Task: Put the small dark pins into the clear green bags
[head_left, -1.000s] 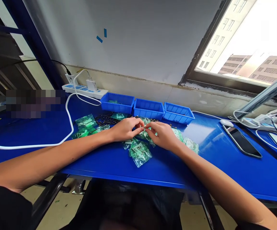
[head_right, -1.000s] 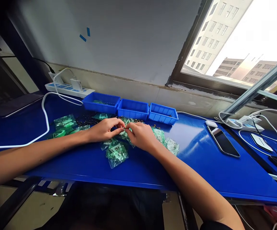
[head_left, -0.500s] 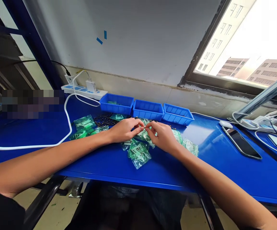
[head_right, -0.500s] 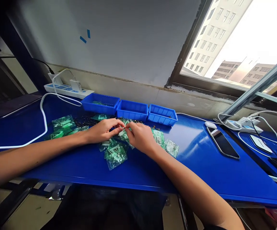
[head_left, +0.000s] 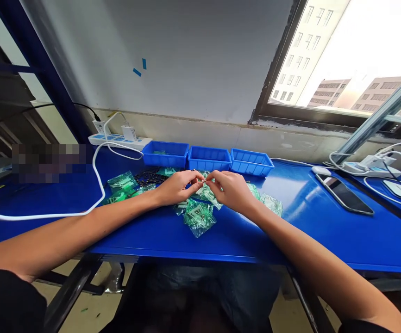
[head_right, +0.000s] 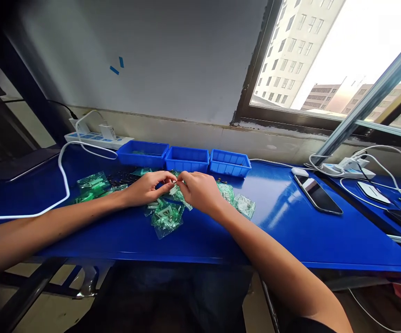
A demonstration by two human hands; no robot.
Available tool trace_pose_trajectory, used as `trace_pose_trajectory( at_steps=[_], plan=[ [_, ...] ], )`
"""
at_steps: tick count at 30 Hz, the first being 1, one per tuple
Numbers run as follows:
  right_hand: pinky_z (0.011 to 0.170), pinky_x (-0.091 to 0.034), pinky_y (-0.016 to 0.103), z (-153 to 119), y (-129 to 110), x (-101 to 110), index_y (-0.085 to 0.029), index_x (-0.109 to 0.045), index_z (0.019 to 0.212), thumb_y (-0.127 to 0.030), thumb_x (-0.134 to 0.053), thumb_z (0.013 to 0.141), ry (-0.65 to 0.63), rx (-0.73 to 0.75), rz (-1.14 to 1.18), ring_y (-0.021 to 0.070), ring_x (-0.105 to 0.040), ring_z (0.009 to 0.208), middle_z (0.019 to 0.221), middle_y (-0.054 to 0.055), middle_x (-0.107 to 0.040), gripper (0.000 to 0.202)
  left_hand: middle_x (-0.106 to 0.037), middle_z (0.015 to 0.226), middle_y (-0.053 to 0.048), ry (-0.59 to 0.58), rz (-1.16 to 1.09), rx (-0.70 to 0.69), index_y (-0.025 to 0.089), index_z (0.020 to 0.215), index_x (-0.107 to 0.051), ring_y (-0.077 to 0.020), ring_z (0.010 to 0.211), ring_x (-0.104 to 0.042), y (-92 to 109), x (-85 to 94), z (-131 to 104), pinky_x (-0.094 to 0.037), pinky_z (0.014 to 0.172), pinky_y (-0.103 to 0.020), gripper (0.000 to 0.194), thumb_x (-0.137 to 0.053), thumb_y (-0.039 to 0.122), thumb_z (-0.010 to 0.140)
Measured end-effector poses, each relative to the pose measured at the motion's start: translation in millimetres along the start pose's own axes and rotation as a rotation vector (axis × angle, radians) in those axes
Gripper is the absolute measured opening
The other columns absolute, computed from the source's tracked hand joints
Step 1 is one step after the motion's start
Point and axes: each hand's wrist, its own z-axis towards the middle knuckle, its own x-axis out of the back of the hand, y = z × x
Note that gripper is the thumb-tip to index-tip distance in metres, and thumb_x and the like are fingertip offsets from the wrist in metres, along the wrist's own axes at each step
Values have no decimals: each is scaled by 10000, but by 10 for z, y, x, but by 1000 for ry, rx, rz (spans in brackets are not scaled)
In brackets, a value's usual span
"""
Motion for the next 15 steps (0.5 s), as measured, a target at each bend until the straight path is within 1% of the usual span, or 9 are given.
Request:
trace_pose_trajectory(
  at_steps=[4, 7, 11, 15],
  plan=[
    [574, -318, 226, 6, 5, 13, -184, -635, 913, -249, -506, 869, -72, 4, 2, 133, -578, 640, 674, 21, -647, 151, -635, 779, -30, -18, 26, -17, 159, 917, -581, -142, 689, -571, -2, -4, -8, -428, 614, -236, 312, -391, 401, 862],
    [571, -302, 229, 12, -1, 22, -190, -635, 917, -238, -519, 857, -102, -8, -3, 136, -578, 649, 685, 18, -650, 139, -631, 760, -30, -22, 62, -34, 153, 885, -586, -139, 679, -569, 0, -4, -13, -418, 612, -235, 301, -398, 387, 862],
    [563, -292, 233, 22, -16, 42, -189, -638, 911, -221, -525, 841, -114, -25, -8, 141, -577, 657, 685, 18, -649, 137, -629, 744, -31, -1, 93, -44, 144, 898, -591, -139, 667, -563, -1, -5, -18, -408, 607, -239, 300, -404, 376, 864],
    [568, -304, 230, 24, -12, 56, -183, -636, 918, -199, -510, 839, -124, 6, 6, 142, -576, 661, 680, 21, -645, 150, -636, 751, -34, 2, 124, -41, 147, 925, -596, -143, 677, -567, 4, -7, -19, -409, 605, -240, 289, -411, 362, 865]
  ],
)
